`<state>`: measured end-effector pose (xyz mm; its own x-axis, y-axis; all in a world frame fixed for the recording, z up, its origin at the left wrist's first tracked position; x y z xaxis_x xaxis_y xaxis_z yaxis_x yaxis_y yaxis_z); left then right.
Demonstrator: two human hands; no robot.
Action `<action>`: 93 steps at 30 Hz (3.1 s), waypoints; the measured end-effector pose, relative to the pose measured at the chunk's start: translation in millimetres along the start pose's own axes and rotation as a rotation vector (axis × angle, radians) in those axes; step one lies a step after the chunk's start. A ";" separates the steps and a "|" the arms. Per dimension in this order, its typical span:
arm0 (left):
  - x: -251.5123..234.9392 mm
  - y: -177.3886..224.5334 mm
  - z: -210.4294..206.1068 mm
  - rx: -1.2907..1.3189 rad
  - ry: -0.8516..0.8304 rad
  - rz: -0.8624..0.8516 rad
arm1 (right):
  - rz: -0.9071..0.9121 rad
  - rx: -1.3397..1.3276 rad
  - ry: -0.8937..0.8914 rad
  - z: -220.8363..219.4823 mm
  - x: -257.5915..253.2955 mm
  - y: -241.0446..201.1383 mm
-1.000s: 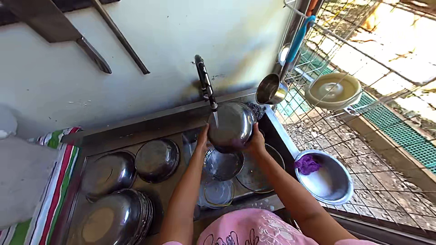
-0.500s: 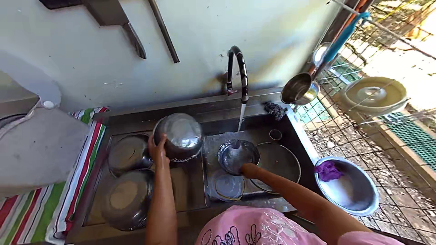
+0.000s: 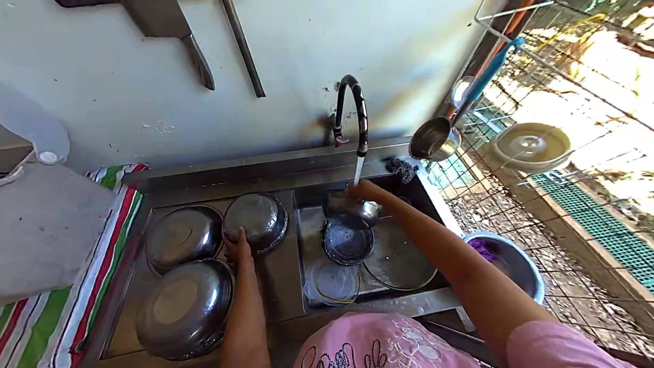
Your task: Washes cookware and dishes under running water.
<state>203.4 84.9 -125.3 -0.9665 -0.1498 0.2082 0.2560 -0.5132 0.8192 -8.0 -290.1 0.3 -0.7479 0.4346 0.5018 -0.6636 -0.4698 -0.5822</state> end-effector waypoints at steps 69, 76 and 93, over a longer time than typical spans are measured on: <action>214.1 213.4 -187.5 0.208 -0.884 -0.518 | 0.149 -0.393 0.461 -80.0 78.7 41.4; 189.1 168.3 -193.4 0.315 -0.863 -0.376 | 0.030 -1.340 0.794 -10.3 89.7 65.6; 53.3 125.2 9.1 0.501 -0.229 -0.227 | -0.163 0.391 -0.409 -237.7 7.9 120.3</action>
<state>183.7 20.4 -6.8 -0.9893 0.1316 0.0628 0.0578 -0.0415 0.9975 -89.6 -160.5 -217.8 -0.5296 0.2296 0.8166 -0.6700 -0.7037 -0.2366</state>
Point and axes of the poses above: each hand's wrist, its own x-axis away from the middle knuckle, its own z-axis out of the back of the hand, y = z × x, the point moved 2 cm from there along -x, towards the middle knuckle, and after that the axes turned 7 degrees about -z, right-handed, at the moved point
